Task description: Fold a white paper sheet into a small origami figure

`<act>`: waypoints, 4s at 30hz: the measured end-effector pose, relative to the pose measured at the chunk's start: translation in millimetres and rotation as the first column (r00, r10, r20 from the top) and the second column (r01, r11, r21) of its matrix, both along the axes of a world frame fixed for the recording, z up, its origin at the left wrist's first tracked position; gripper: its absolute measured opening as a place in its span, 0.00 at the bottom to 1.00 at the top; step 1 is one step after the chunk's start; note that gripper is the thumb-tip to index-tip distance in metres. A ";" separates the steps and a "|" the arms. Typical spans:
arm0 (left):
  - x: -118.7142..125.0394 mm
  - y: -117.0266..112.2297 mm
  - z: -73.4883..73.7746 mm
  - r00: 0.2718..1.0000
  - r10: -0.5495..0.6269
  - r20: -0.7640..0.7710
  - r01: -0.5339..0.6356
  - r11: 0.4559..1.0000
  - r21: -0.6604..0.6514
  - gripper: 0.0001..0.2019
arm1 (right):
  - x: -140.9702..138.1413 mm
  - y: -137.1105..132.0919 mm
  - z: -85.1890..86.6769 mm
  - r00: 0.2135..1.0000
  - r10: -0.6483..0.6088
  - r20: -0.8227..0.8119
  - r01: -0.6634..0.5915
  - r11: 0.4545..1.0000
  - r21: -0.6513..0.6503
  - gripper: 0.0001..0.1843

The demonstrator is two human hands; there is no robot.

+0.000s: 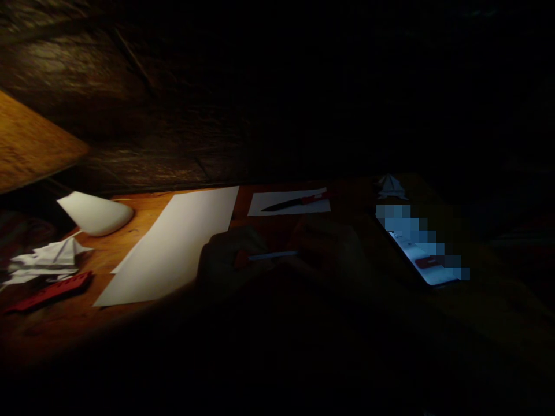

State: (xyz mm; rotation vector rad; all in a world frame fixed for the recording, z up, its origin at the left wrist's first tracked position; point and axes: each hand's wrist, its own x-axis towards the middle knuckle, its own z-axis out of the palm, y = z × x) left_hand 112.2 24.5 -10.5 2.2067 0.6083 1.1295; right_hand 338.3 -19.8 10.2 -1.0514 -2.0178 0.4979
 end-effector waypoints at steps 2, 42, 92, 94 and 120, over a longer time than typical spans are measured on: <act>-2.4 1.2 -2.0 0.998 -0.007 -0.059 0.008 1.000 0.021 0.05 | -2.0 -2.8 1.2 0.999 -0.003 -0.052 0.002 1.000 -0.017 0.14; 18.0 6.1 -25.4 0.984 0.144 0.106 0.003 0.578 -0.816 0.19 | -20.9 16.4 -26.1 0.703 -0.466 -0.538 -0.011 0.748 -0.663 0.22; -12.2 16.7 -16.6 0.810 -0.250 -0.530 0.374 0.917 0.139 0.18 | 13.9 37.2 -47.0 0.965 0.044 0.259 0.007 0.981 -0.194 0.08; -13.8 17.2 -18.8 0.795 -0.231 -0.561 0.364 0.921 0.138 0.17 | 13.7 37.5 -45.0 0.956 0.013 0.292 0.042 0.982 -0.182 0.08; -17.1 18.6 4.7 0.677 -0.417 -0.606 0.502 0.864 -0.034 0.20 | 16.7 40.8 -58.2 0.955 -0.011 0.295 0.055 0.988 -0.142 0.30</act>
